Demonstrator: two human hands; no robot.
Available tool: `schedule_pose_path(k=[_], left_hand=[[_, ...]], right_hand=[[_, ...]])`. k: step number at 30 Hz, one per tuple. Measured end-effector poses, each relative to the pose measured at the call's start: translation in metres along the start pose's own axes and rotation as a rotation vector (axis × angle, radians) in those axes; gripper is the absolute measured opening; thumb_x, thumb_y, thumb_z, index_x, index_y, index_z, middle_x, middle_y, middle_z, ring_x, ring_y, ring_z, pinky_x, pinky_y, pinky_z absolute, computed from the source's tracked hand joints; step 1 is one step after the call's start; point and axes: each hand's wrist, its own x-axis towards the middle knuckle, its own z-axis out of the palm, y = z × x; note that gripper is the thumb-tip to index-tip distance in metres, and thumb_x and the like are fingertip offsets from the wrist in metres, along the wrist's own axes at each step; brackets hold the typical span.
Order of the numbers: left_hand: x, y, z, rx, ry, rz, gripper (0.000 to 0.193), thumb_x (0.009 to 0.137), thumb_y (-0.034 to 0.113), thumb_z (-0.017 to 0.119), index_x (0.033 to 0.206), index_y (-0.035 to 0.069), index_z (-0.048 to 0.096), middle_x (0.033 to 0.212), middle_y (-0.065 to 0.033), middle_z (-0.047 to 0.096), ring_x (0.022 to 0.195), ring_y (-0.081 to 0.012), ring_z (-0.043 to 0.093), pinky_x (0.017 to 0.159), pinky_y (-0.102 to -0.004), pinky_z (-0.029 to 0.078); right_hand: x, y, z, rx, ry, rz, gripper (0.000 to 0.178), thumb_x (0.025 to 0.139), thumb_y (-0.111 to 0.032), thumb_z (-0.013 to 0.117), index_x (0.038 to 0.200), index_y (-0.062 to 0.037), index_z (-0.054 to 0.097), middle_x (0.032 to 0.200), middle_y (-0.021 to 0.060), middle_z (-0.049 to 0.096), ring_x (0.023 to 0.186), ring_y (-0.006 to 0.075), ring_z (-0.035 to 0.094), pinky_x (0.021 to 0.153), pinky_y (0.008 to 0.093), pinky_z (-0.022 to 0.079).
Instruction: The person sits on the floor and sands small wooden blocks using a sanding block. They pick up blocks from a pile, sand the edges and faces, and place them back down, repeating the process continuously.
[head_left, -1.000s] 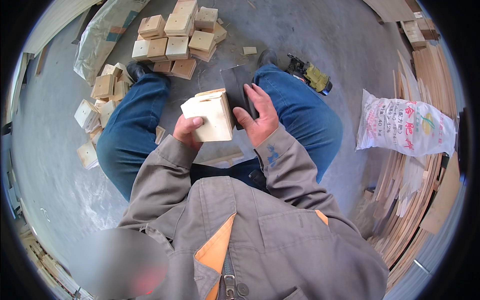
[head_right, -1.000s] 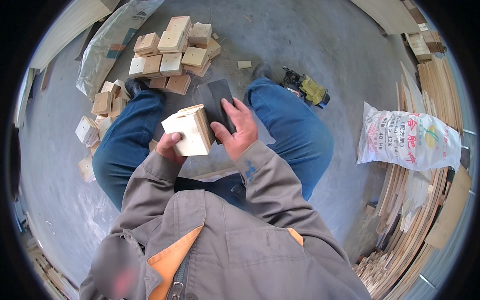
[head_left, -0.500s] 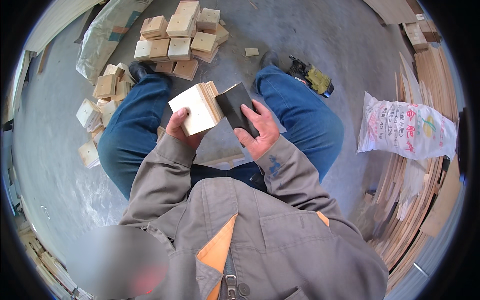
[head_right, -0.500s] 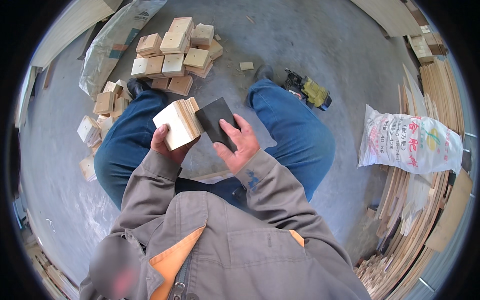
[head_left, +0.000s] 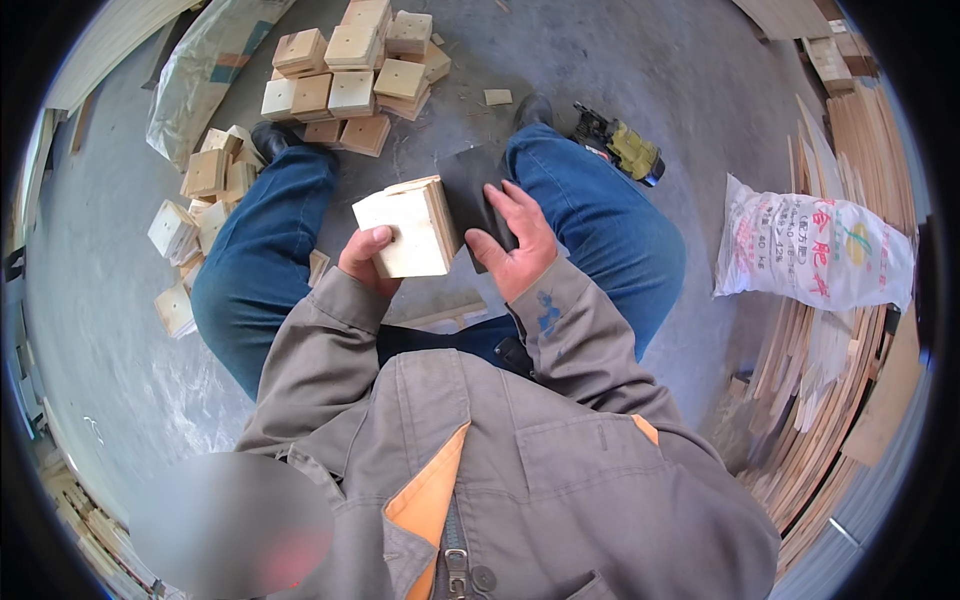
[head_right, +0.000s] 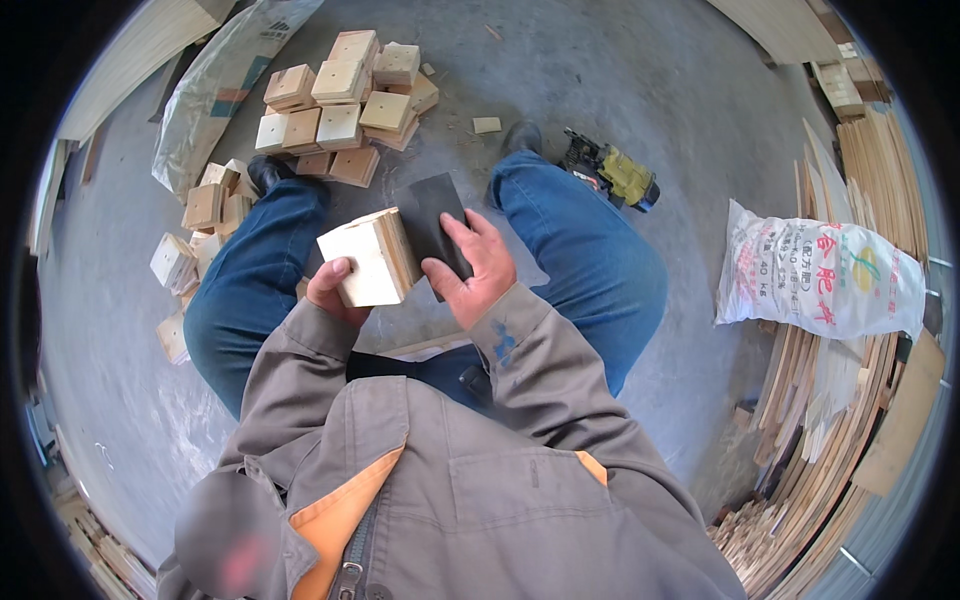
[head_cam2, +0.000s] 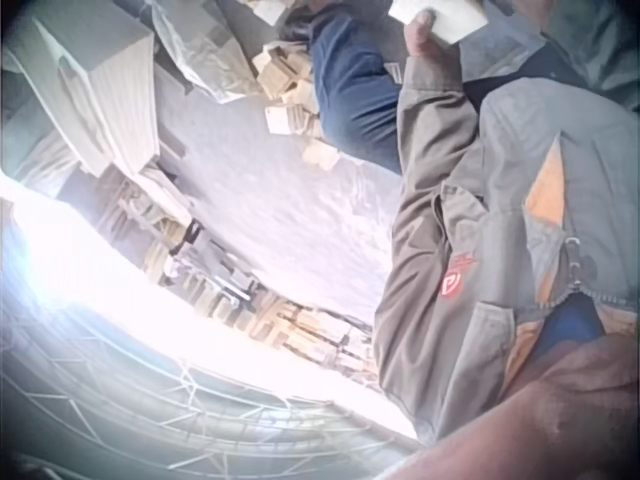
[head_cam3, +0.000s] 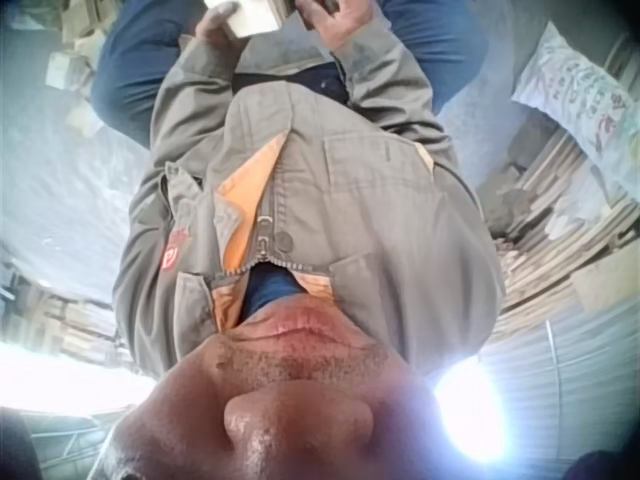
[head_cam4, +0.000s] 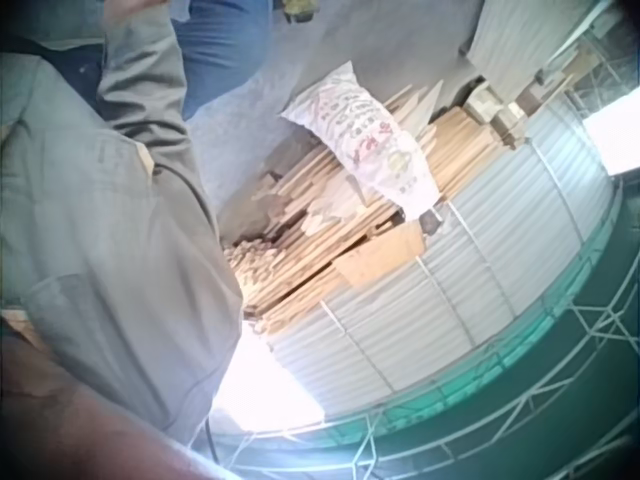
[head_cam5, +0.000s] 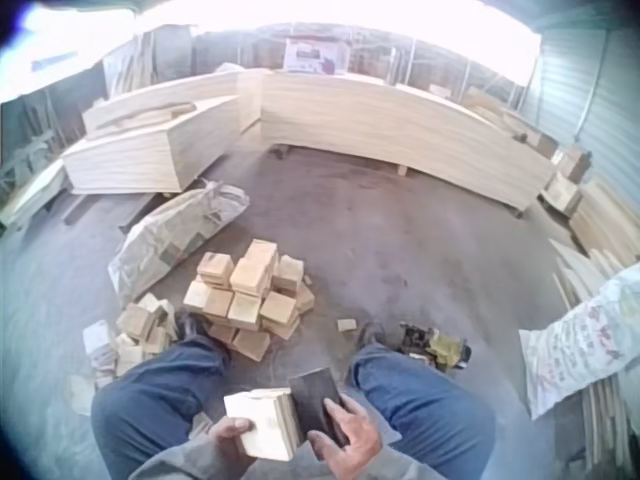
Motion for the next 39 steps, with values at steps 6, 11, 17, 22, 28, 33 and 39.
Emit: schedule_pose_path(k=[6,11,17,22,28,33,39], left_hand=[[0.007,0.008,0.001,0.077,0.022,0.157,0.084,0.076,0.032,0.083,0.145,0.003,0.046,0.135,-0.0148,0.062,0.120,-0.0304,0.064,0.106,-0.0455,0.051],[0.007,0.008,-0.009,0.365,0.045,0.135,0.091,0.059,0.012,0.086,0.142,0.000,0.050,0.130,-0.0133,0.065,0.119,-0.0249,0.063,0.107,-0.0395,0.046],[0.004,0.005,0.006,0.699,-0.034,0.108,0.099,0.053,0.010,0.088,0.144,0.001,0.049,0.132,-0.0100,0.063,0.123,-0.0221,0.060,0.111,-0.0374,0.043],[0.000,0.003,0.012,0.860,-0.051,0.135,0.100,0.054,0.009,0.090,0.144,0.001,0.047,0.132,-0.0093,0.061,0.123,-0.0204,0.059,0.111,-0.0360,0.043],[-0.002,0.005,0.019,0.928,-0.003,0.146,0.098,0.053,0.008,0.089,0.141,0.000,0.047,0.127,-0.0092,0.062,0.120,-0.0194,0.060,0.108,-0.0339,0.045],[0.000,-0.003,0.012,0.943,-0.026,0.121,0.094,0.054,0.007,0.091,0.138,0.000,0.049,0.122,-0.0105,0.063,0.114,-0.0211,0.062,0.102,-0.0343,0.049],[-0.003,0.000,0.021,0.907,-0.077,0.016,0.091,0.054,0.004,0.091,0.136,0.000,0.051,0.123,-0.0109,0.064,0.115,-0.0219,0.062,0.102,-0.0346,0.048]], right_hand=[[-0.009,0.006,-0.014,0.075,-0.118,-0.006,0.058,0.085,-0.021,0.080,0.137,-0.0023,0.061,0.143,0.0315,0.049,0.131,0.0425,0.054,0.110,0.0434,0.043],[0.001,0.012,-0.030,0.209,-0.008,0.139,0.055,0.087,-0.024,0.080,0.133,0.0006,0.063,0.141,0.0256,0.056,0.131,0.0337,0.056,0.111,0.0391,0.042],[0.012,0.010,-0.072,0.167,-0.171,0.126,0.056,0.087,-0.027,0.081,0.135,-0.0022,0.063,0.143,0.0239,0.056,0.131,0.0329,0.056,0.110,0.0383,0.042],[0.016,0.005,-0.086,0.128,-0.301,0.146,0.059,0.085,-0.028,0.082,0.135,-0.0034,0.063,0.143,0.0231,0.056,0.134,0.0325,0.054,0.112,0.0383,0.041],[0.007,0.009,-0.073,0.072,-0.342,0.092,0.060,0.084,-0.027,0.082,0.136,-0.0047,0.063,0.141,0.0235,0.057,0.136,0.0333,0.052,0.113,0.0404,0.041],[0.005,0.003,-0.044,0.039,-0.356,-0.058,0.059,0.080,-0.021,0.082,0.135,-0.0084,0.064,0.145,0.0269,0.050,0.134,0.0403,0.052,0.112,0.0433,0.042],[0.024,-0.018,-0.019,0.110,-0.359,-0.196,0.061,0.077,-0.019,0.084,0.135,-0.0140,0.065,0.147,0.0262,0.049,0.131,0.0409,0.054,0.109,0.0447,0.045]])
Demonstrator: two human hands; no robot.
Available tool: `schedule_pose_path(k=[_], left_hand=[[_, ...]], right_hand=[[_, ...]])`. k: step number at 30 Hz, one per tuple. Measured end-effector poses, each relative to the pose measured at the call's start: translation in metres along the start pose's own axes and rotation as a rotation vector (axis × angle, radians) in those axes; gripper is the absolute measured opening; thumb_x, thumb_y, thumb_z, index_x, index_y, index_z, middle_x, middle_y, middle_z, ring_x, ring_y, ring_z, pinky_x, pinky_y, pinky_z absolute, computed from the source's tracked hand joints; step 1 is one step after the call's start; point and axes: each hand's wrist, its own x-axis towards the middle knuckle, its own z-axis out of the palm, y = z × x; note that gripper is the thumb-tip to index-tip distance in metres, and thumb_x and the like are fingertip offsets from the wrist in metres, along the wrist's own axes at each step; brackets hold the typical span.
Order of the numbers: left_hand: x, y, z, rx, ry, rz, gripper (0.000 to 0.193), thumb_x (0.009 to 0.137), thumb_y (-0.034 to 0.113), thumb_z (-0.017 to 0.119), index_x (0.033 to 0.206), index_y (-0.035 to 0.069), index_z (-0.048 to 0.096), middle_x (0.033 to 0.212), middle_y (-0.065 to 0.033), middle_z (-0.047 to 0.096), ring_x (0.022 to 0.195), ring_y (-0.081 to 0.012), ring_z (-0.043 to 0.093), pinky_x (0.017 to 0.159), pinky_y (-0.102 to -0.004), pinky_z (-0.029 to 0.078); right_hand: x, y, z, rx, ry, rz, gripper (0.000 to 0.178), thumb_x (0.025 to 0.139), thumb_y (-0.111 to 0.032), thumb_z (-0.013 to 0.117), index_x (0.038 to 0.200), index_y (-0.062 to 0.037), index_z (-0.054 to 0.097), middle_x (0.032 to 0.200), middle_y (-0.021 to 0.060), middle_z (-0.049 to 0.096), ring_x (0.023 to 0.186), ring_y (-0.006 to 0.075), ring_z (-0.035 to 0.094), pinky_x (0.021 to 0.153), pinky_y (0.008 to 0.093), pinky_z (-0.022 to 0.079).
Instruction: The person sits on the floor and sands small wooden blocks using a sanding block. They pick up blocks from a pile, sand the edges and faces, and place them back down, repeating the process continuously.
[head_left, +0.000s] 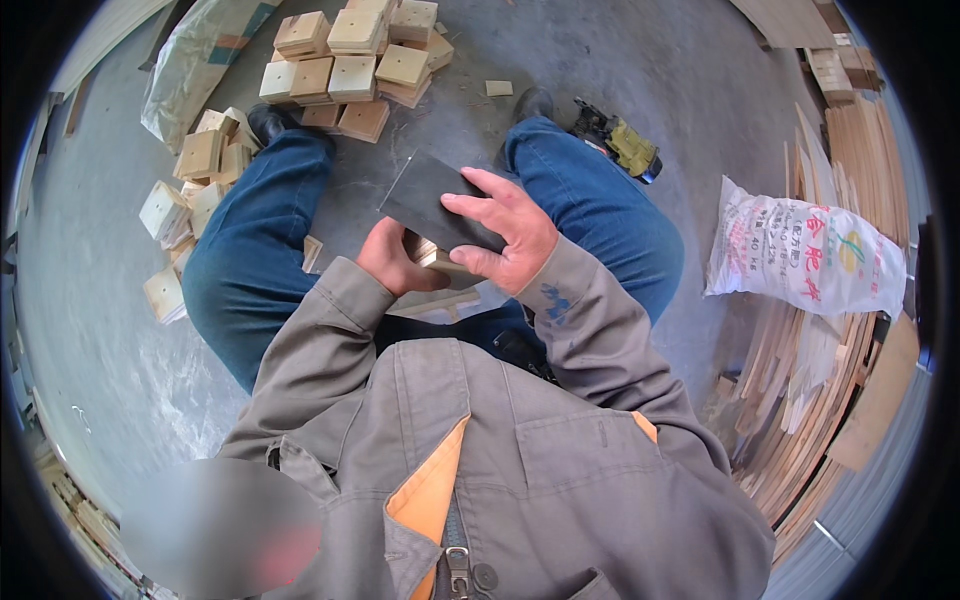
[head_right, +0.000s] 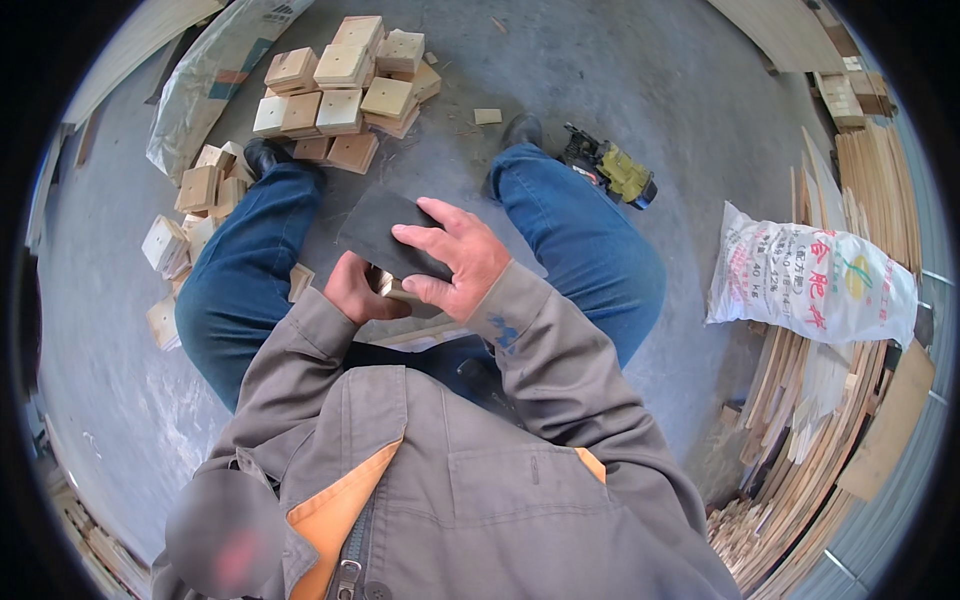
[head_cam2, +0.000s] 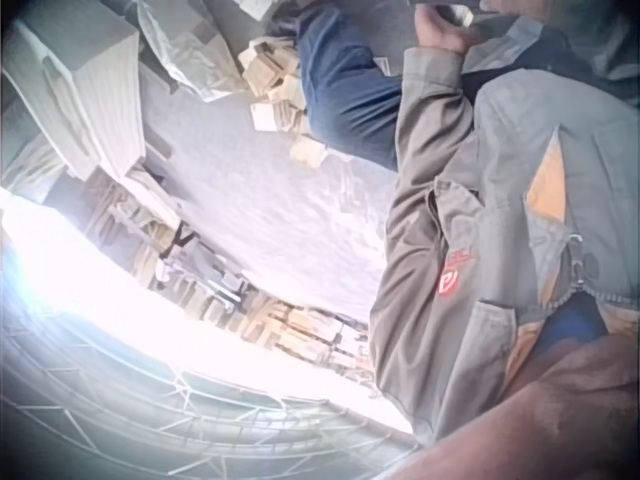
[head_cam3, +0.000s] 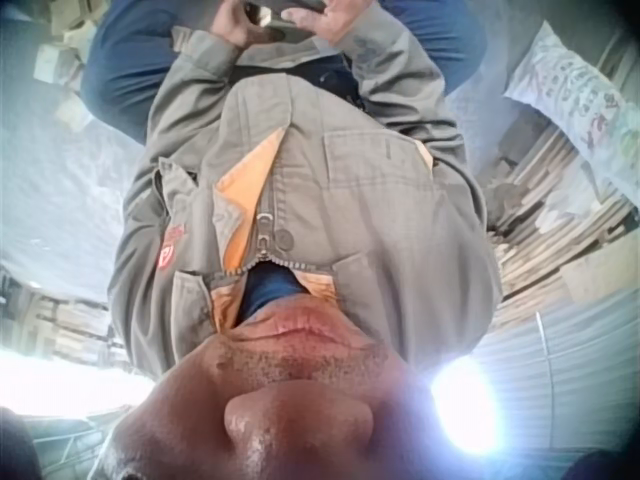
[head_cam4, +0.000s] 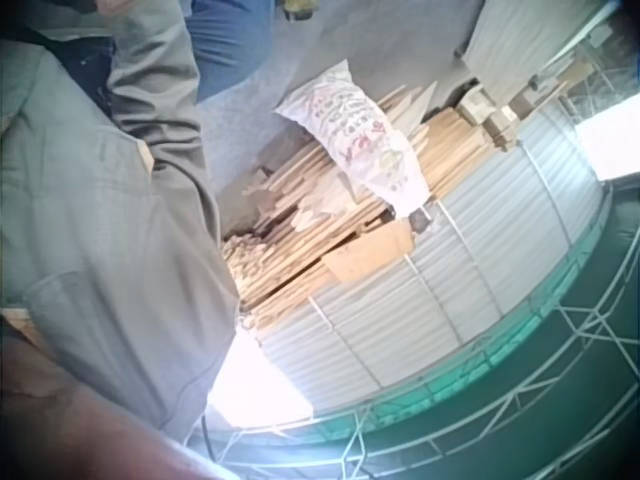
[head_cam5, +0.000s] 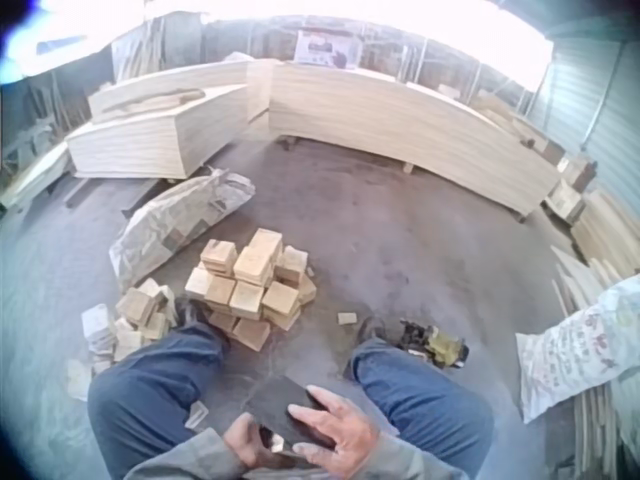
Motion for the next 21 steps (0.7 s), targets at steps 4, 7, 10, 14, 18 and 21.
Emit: schedule_pose_path(k=[4,7,10,14,18,21], left_hand=[[0.000,-0.004,-0.002,-0.174,0.061,0.040,0.096,0.052,0.006,0.091,0.138,0.000,0.050,0.123,-0.0096,0.063,0.115,-0.0204,0.062,0.104,-0.0330,0.046],[0.002,-0.002,-0.004,-0.134,0.049,0.059,0.100,0.050,0.009,0.091,0.140,-0.001,0.049,0.123,-0.0084,0.062,0.116,-0.0189,0.060,0.106,-0.0315,0.044],[0.004,-0.003,-0.007,-0.137,0.012,0.071,0.101,0.052,0.009,0.090,0.143,-0.001,0.047,0.130,-0.0085,0.061,0.122,-0.0193,0.058,0.110,-0.0349,0.042],[0.007,-0.007,-0.014,-0.273,0.029,0.097,0.101,0.052,0.006,0.086,0.145,0.001,0.047,0.133,-0.0088,0.062,0.125,-0.0211,0.059,0.111,-0.0380,0.043],[0.009,-0.013,-0.020,-0.294,0.068,0.077,0.100,0.050,0.003,0.083,0.144,0.001,0.048,0.132,-0.0086,0.062,0.125,-0.0222,0.059,0.111,-0.0388,0.044],[0.009,-0.010,-0.016,-0.221,0.074,0.059,0.098,0.051,0.007,0.086,0.142,0.001,0.049,0.129,-0.0087,0.063,0.121,-0.0206,0.060,0.109,-0.0357,0.043]], right_hand=[[-0.022,0.011,-0.021,-0.069,-0.025,0.004,0.061,0.078,-0.019,0.083,0.136,-0.0118,0.064,0.147,0.0255,0.049,0.132,0.0406,0.053,0.109,0.0442,0.045],[-0.054,0.028,-0.044,-0.104,-0.015,0.105,0.060,0.080,-0.021,0.082,0.136,-0.0089,0.064,0.147,0.0254,0.049,0.133,0.0396,0.053,0.110,0.0442,0.045],[-0.063,0.023,-0.054,-0.108,0.016,0.094,0.059,0.082,-0.021,0.082,0.135,-0.0073,0.064,0.148,0.0246,0.049,0.133,0.0387,0.053,0.111,0.0438,0.044],[-0.046,0.017,-0.048,-0.116,0.048,0.101,0.057,0.083,-0.022,0.082,0.135,-0.0089,0.065,0.147,0.0236,0.050,0.136,0.0380,0.051,0.112,0.0434,0.042],[-0.027,0.022,-0.042,-0.116,0.048,0.116,0.056,0.083,-0.022,0.082,0.135,-0.0098,0.066,0.148,0.0233,0.050,0.137,0.0375,0.050,0.113,0.0434,0.041],[-0.022,0.019,-0.043,-0.063,0.045,0.155,0.057,0.082,-0.022,0.082,0.134,-0.0090,0.066,0.147,0.0245,0.051,0.137,0.0383,0.049,0.113,0.0435,0.041]])
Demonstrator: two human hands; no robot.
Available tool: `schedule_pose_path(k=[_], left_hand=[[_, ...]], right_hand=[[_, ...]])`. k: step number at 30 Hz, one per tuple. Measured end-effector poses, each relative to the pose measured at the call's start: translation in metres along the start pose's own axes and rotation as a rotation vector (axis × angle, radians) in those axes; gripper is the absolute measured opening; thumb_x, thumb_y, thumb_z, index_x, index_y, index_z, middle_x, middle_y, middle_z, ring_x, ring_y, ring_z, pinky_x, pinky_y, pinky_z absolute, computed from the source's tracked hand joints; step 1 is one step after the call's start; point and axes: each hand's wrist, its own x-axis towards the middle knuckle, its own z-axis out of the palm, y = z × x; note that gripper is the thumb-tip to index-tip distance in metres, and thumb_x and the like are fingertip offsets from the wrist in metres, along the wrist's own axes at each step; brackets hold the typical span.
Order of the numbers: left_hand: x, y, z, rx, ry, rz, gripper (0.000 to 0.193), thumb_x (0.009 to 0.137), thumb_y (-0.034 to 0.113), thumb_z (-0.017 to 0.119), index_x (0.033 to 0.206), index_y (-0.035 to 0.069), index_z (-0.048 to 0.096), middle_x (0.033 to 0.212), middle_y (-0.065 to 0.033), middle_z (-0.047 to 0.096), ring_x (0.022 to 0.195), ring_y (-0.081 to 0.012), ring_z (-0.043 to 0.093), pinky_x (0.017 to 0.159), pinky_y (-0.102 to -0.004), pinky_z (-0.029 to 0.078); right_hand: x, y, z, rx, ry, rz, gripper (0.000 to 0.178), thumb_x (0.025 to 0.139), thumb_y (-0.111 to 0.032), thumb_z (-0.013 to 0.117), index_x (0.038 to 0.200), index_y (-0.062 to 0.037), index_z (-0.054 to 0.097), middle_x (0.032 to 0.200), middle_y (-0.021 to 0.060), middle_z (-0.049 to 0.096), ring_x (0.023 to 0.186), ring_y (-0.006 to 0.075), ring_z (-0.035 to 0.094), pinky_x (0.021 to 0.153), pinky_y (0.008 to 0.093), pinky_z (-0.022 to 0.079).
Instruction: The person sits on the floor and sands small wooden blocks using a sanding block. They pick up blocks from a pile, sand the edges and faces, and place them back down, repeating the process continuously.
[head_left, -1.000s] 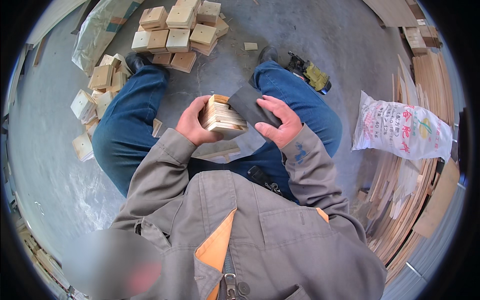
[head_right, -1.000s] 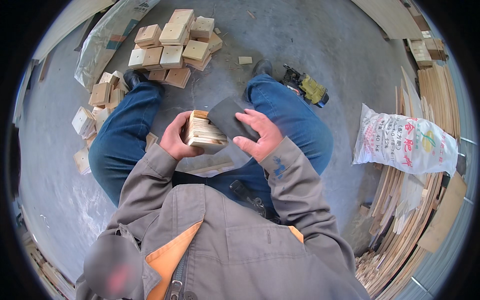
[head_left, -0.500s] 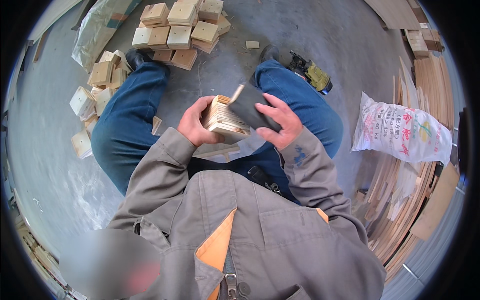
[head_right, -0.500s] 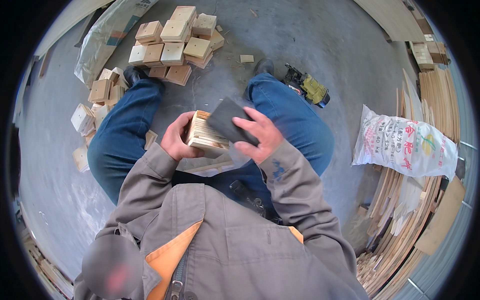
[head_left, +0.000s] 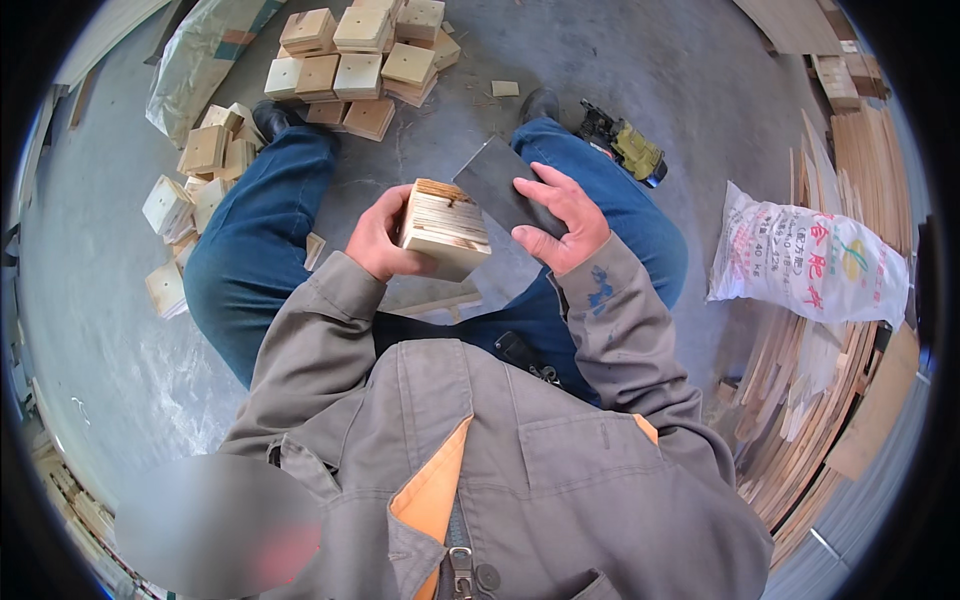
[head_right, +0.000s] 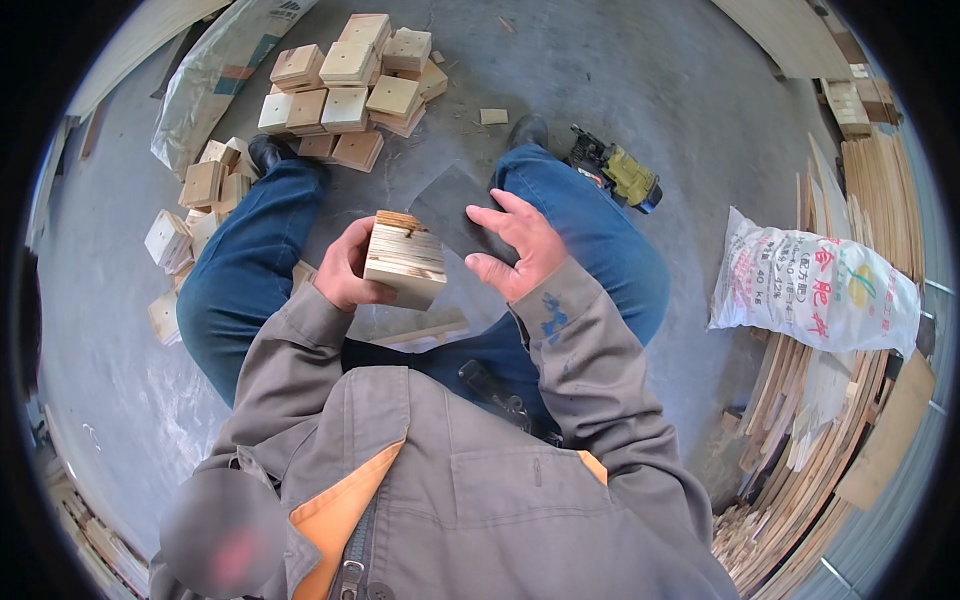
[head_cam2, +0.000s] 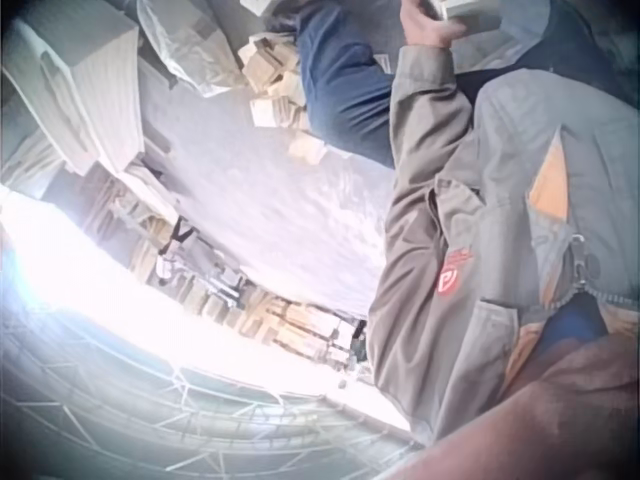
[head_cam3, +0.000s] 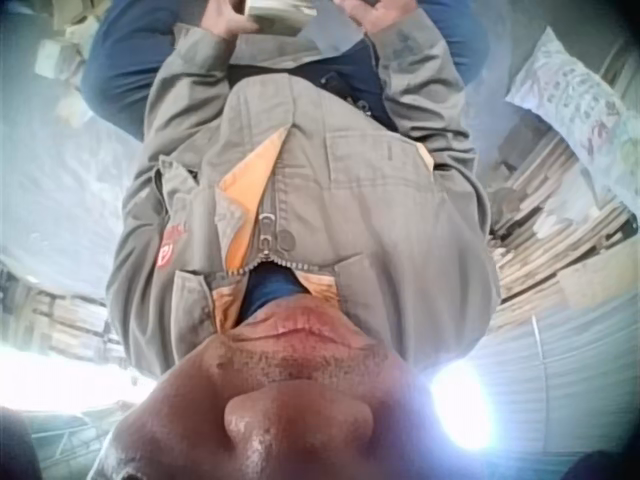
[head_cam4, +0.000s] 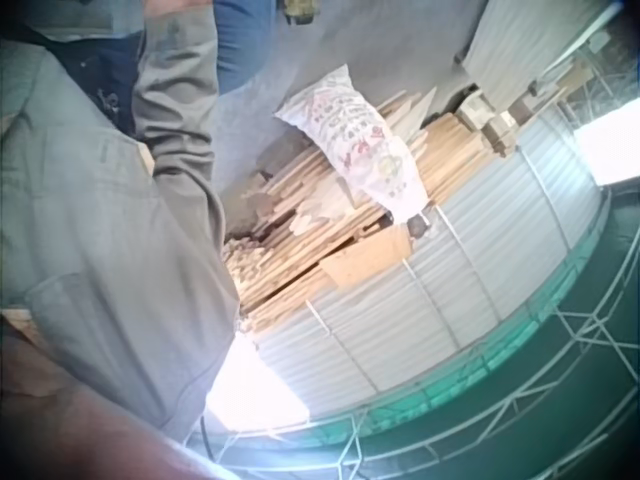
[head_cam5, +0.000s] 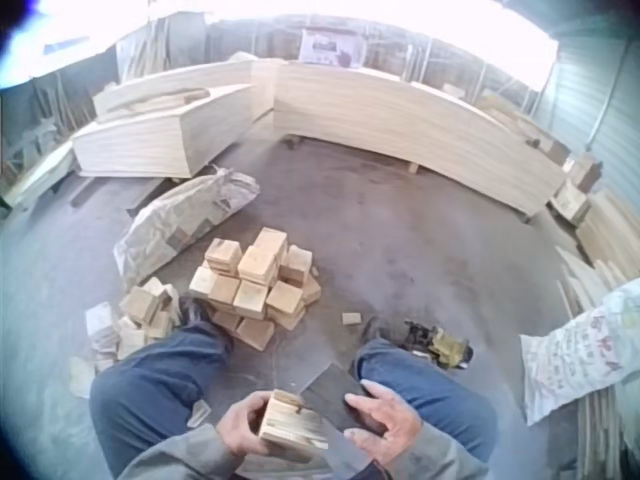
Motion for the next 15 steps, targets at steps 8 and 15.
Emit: schedule_pose_path(k=[8,15], left_hand=[[0.002,-0.004,0.009,0.143,-0.056,0.043,0.090,0.055,0.000,0.090,0.137,0.003,0.053,0.121,-0.0068,0.066,0.109,-0.0190,0.065,0.097,-0.0350,0.051],[0.005,-0.014,0.001,0.352,-0.088,0.087,0.092,0.054,0.001,0.091,0.138,0.003,0.053,0.123,-0.0075,0.065,0.112,-0.0190,0.064,0.099,-0.0345,0.050]], right_hand=[[0.013,-0.022,0.038,0.068,-0.076,-0.135,0.059,0.077,-0.020,0.083,0.133,-0.0140,0.067,0.144,0.0270,0.052,0.131,0.0429,0.053,0.109,0.0458,0.044],[0.016,-0.028,0.036,0.055,-0.105,-0.196,0.061,0.077,-0.020,0.083,0.134,-0.0130,0.066,0.145,0.0268,0.050,0.129,0.0430,0.055,0.108,0.0462,0.045]])
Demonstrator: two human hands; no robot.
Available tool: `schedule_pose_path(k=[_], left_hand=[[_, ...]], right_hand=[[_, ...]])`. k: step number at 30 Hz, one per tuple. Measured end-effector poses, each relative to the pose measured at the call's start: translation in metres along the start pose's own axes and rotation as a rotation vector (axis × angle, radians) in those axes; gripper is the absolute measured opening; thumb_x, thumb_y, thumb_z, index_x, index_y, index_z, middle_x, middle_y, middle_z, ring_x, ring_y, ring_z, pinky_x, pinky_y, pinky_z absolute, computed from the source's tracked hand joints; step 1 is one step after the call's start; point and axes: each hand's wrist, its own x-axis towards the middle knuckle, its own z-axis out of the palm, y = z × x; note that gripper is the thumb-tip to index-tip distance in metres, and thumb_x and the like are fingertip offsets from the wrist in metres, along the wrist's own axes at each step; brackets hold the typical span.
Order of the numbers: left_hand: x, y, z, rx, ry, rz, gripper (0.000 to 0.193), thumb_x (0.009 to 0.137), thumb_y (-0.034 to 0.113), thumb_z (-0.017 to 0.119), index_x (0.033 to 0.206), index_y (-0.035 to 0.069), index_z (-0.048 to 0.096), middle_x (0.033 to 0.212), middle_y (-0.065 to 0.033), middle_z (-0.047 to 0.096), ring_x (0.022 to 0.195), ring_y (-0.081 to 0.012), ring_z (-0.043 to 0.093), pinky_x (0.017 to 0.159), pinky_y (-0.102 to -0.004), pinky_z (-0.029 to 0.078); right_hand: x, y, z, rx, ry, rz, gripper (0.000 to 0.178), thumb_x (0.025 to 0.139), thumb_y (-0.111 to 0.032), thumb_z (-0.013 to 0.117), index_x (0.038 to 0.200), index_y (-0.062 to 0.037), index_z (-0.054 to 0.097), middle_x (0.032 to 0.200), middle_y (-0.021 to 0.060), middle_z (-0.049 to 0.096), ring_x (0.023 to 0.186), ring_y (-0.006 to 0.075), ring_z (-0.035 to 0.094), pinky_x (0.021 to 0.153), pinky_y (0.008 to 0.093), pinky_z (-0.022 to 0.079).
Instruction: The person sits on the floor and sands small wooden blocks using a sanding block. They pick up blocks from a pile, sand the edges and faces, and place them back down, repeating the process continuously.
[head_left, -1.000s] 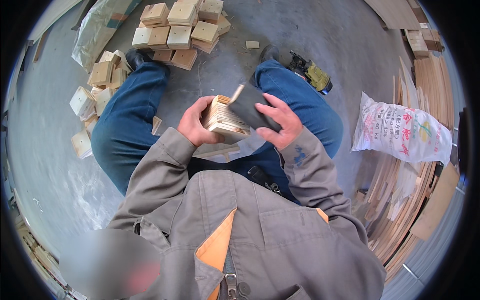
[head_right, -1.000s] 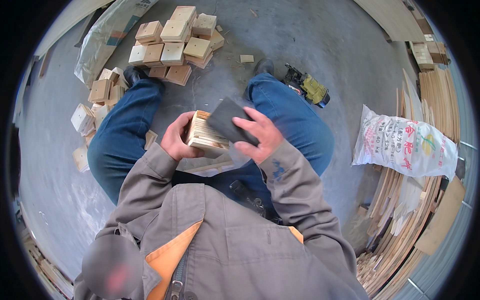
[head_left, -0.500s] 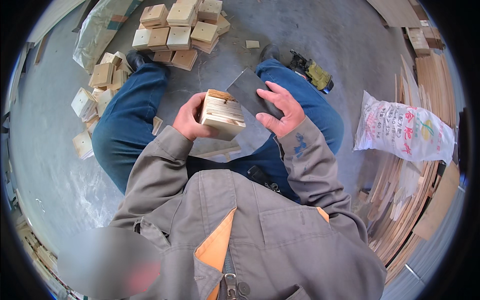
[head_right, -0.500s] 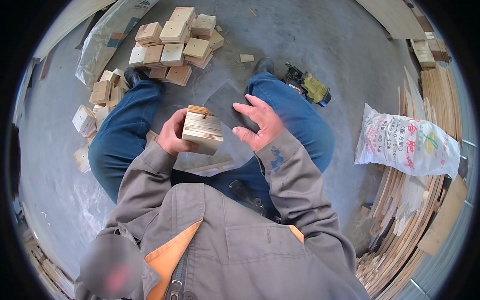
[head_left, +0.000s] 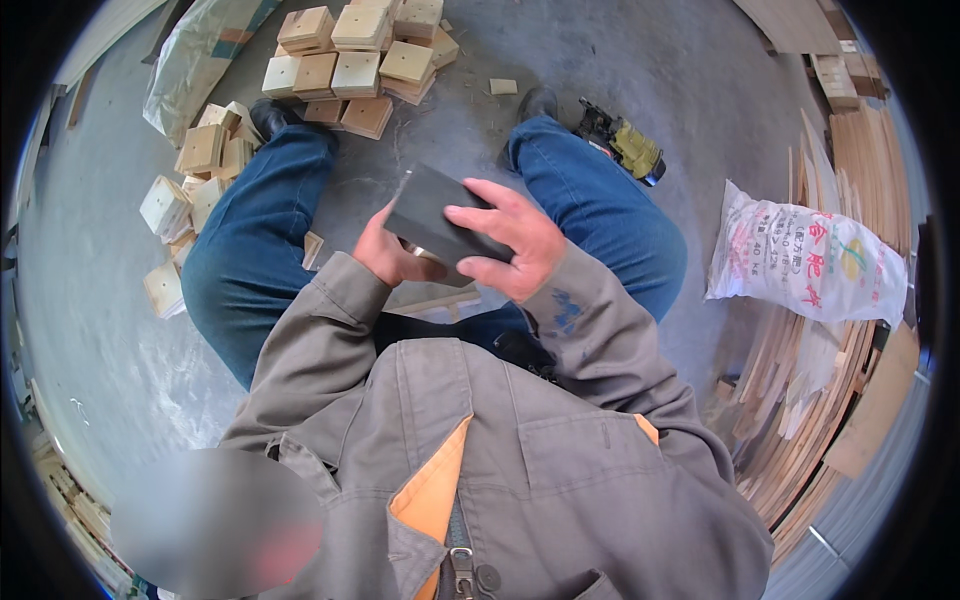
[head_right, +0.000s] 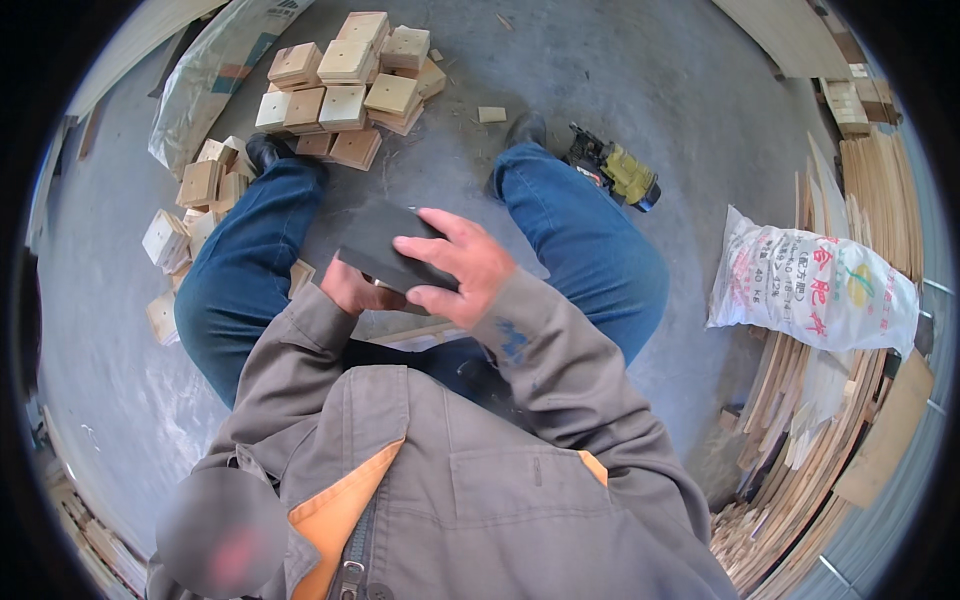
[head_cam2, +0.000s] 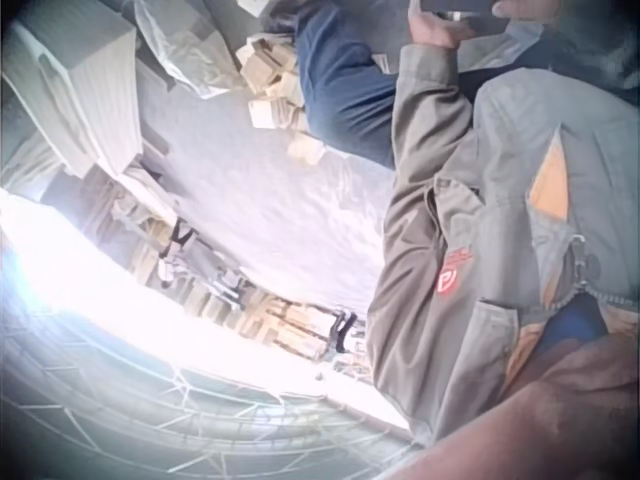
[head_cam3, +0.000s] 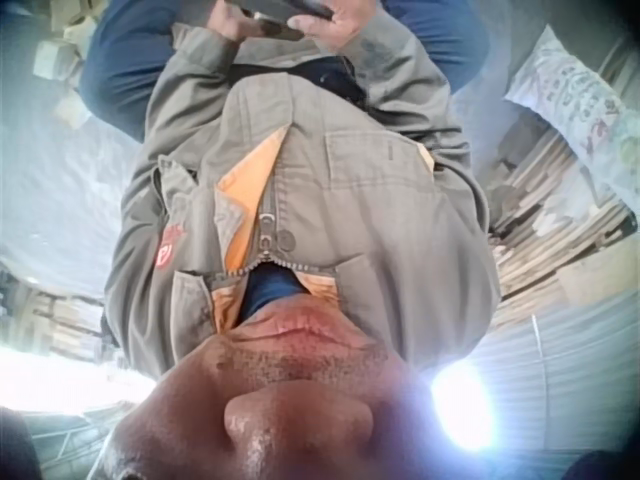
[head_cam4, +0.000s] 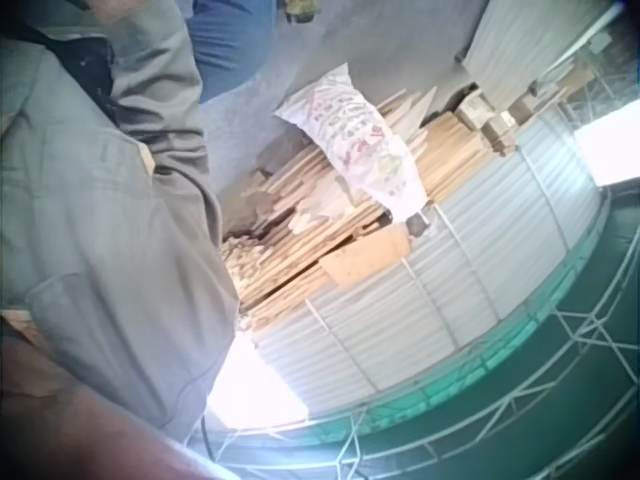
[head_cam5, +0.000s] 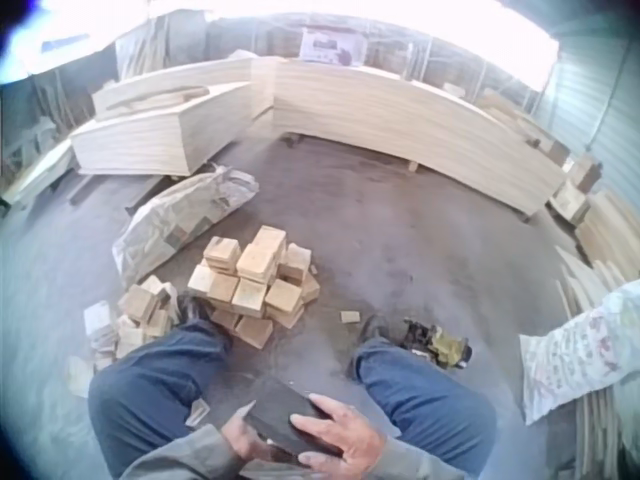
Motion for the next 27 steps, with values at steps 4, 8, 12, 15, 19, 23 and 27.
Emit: schedule_pose_path(k=[4,8,12,15,19,23,27], left_hand=[[-0.006,0.017,0.001,-0.331,0.077,-0.094,0.098,0.051,0.003,0.091,0.141,0.002,0.050,0.126,-0.0086,0.064,0.118,-0.0198,0.061,0.105,-0.0338,0.046],[-0.004,0.016,-0.005,-0.437,0.104,-0.031,0.100,0.050,0.006,0.089,0.142,0.002,0.049,0.130,-0.0093,0.063,0.123,-0.0208,0.059,0.110,-0.0355,0.043],[-0.002,0.011,-0.007,-0.450,0.146,-0.021,0.099,0.051,0.007,0.089,0.142,0.001,0.050,0.131,-0.0093,0.063,0.123,-0.0204,0.059,0.110,-0.0357,0.043],[-0.001,0.010,-0.005,-0.276,0.166,-0.044,0.097,0.052,0.006,0.089,0.140,0.000,0.050,0.126,-0.0092,0.063,0.119,-0.0202,0.060,0.106,-0.0341,0.046],[-0.005,0.027,0.002,-0.143,0.134,-0.157,0.097,0.052,0.006,0.089,0.140,0.000,0.049,0.127,-0.0099,0.063,0.117,-0.0197,0.062,0.103,-0.0339,0.048],[-0.005,0.025,0.001,-0.133,0.103,-0.178,0.098,0.051,0.008,0.091,0.140,0.000,0.049,0.124,-0.0101,0.063,0.115,-0.0198,0.062,0.101,-0.0332,0.049],[-0.008,0.022,0.001,-0.137,0.173,-0.109,0.098,0.051,0.009,0.090,0.140,0.000,0.049,0.124,-0.0099,0.063,0.116,-0.0205,0.062,0.103,-0.0333,0.048]], right_hand=[[-0.039,0.026,-0.032,-0.069,0.002,0.095,0.059,0.079,-0.023,0.082,0.134,-0.0093,0.065,0.145,0.0266,0.051,0.130,0.0415,0.055,0.111,0.0445,0.043],[-0.069,0.036,-0.056,-0.132,0.136,0.333,0.055,0.082,-0.022,0.080,0.132,-0.0053,0.066,0.141,0.0253,0.056,0.133,0.0367,0.054,0.112,0.0412,0.042],[-0.055,0.027,-0.045,-0.031,0.214,0.350,0.056,0.082,-0.022,0.080,0.133,-0.0049,0.065,0.141,0.0264,0.055,0.134,0.0368,0.054,0.112,0.0408,0.041],[-0.030,0.022,-0.030,-0.008,0.168,0.229,0.057,0.081,-0.022,0.081,0.133,-0.0046,0.065,0.141,0.0265,0.055,0.135,0.0367,0.053,0.112,0.0406,0.042],[0.001,0.004,-0.007,0.056,0.114,0.154,0.058,0.079,-0.020,0.083,0.133,-0.0070,0.066,0.142,0.0279,0.054,0.135,0.0393,0.052,0.110,0.0424,0.043],[-0.002,0.013,0.010,0.081,0.090,0.132,0.060,0.077,-0.019,0.083,0.134,-0.0092,0.066,0.144,0.0282,0.051,0.134,0.0402,0.053,0.110,0.0428,0.044],[-0.026,0.034,-0.003,0.011,0.117,0.292,0.059,0.080,-0.023,0.081,0.134,-0.0089,0.065,0.147,0.0273,0.050,0.135,0.0387,0.052,0.112,0.0427,0.042]])
